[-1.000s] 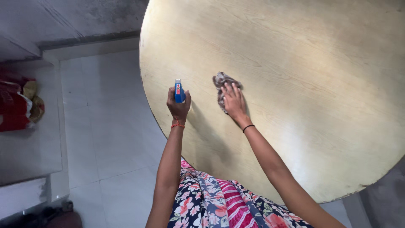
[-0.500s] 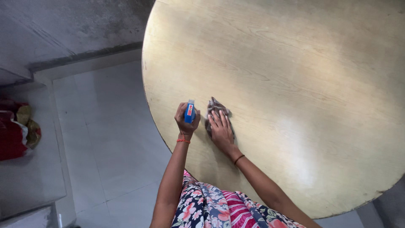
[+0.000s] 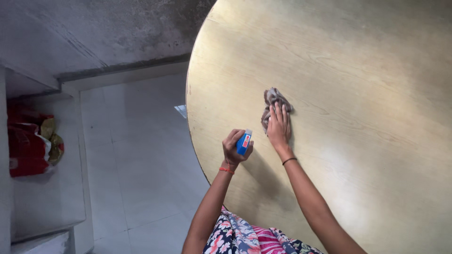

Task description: The person wipes a large round wooden table surface using a cloth in their right hand while holding a blue cleaning product bottle in their left hand. They move around the table, applying the cloth in circular and sweeping motions to clean the surface.

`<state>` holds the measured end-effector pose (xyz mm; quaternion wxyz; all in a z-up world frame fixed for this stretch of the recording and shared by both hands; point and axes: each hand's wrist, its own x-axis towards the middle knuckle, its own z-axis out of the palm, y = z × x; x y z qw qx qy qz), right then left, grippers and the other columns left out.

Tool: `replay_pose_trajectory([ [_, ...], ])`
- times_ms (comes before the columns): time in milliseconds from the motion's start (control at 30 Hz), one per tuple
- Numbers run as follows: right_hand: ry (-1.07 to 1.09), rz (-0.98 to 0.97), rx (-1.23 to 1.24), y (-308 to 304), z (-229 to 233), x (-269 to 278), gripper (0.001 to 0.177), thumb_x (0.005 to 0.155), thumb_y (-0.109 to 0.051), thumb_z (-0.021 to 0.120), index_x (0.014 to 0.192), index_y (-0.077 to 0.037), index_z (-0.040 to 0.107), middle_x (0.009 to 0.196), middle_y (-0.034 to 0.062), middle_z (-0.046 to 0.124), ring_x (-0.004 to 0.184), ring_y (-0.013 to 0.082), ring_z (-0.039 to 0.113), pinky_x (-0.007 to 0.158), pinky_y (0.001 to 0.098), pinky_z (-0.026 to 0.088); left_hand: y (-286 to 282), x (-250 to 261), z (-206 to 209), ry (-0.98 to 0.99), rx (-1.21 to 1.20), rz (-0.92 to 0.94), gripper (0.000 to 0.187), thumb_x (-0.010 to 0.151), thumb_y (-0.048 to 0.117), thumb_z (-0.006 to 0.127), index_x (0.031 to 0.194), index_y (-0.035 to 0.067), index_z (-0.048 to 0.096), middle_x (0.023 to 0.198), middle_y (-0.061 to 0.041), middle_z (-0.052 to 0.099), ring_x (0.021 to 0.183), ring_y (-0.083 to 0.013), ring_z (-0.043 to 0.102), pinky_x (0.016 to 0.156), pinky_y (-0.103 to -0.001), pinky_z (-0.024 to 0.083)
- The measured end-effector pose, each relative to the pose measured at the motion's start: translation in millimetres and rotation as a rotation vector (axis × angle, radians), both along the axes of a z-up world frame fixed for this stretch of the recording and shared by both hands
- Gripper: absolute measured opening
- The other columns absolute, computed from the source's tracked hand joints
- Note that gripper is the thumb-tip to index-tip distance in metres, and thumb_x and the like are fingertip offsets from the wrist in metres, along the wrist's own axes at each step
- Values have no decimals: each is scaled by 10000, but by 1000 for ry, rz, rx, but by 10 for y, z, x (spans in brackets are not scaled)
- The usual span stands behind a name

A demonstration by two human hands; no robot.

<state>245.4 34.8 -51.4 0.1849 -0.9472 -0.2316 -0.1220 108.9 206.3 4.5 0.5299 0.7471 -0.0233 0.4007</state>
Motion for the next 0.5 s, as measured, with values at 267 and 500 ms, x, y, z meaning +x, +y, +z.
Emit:
replay_pose_trajectory([
  [267, 67, 503, -128, 615, 68, -90, 530, 952, -252, 610, 1471, -162, 558, 1605, 27, 426, 1524, 269, 318, 1240, 482, 280, 44, 33, -2, -36, 9, -73, 397, 791, 154, 789, 1146, 34, 659, 975, -149, 690, 777, -289, 724, 681, -361, 602],
  [500, 55, 622, -127, 1522, 66, 779, 474, 1014, -250, 564, 1485, -196, 548, 1625, 14, 414, 1530, 258, 311, 1241, 481, 267, 24, 58, -20, -26, 30, -38, 409, 774, 152, 786, 1148, 41, 663, 946, -147, 692, 743, -266, 702, 648, -354, 588],
])
